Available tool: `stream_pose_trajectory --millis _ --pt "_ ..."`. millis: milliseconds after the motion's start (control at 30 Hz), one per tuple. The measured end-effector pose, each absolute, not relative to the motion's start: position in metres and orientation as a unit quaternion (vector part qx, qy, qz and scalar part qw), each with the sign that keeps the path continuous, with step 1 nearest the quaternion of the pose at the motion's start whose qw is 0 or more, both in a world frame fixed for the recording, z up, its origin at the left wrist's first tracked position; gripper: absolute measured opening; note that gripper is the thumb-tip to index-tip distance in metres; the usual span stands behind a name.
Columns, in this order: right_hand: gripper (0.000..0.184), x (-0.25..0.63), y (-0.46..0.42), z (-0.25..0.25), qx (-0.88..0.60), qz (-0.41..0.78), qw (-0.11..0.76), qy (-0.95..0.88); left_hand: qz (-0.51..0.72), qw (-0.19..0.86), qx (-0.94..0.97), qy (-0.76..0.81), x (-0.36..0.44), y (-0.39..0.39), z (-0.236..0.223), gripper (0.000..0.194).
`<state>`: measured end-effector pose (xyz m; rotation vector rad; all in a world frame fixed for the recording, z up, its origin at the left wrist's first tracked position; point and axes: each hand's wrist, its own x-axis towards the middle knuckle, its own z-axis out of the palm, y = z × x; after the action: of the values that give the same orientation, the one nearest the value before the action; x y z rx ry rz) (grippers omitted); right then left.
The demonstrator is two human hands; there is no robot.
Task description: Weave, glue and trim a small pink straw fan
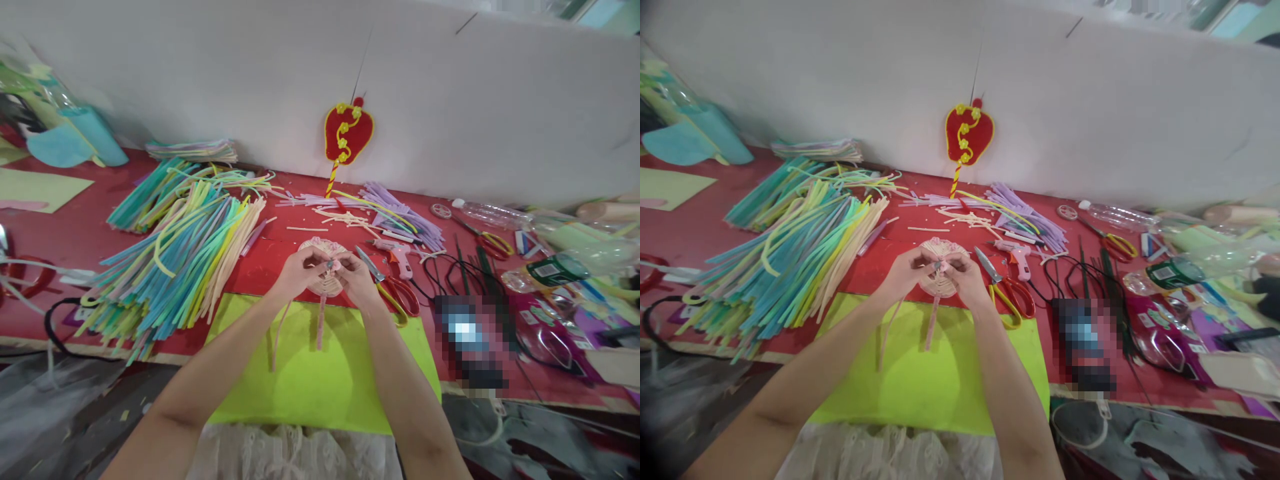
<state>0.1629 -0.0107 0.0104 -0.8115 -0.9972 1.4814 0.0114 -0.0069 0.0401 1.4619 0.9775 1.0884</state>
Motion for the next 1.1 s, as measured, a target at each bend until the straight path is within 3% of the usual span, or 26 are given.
stream_pose_trajectory --millis 267,800,1100 --pt "0.022 0.163 -0.01 0.011 -0.358 0.617 0.556 -0.426 0.456 0.51 0.607 0.405 0.012 -0.006 0.039 0.02" --pt "0.014 0.164 -0.013 0.022 -0.441 0.463 0.576 -0.509 0.474 0.457 0.626 0.418 0.011 -0.01 0.039 0.018" --pt "0.01 0.163 -0.015 0.022 -0.455 0.396 0.599 -0.527 0.431 0.518 0.615 0.408 0.01 -0.007 0.043 0.024"
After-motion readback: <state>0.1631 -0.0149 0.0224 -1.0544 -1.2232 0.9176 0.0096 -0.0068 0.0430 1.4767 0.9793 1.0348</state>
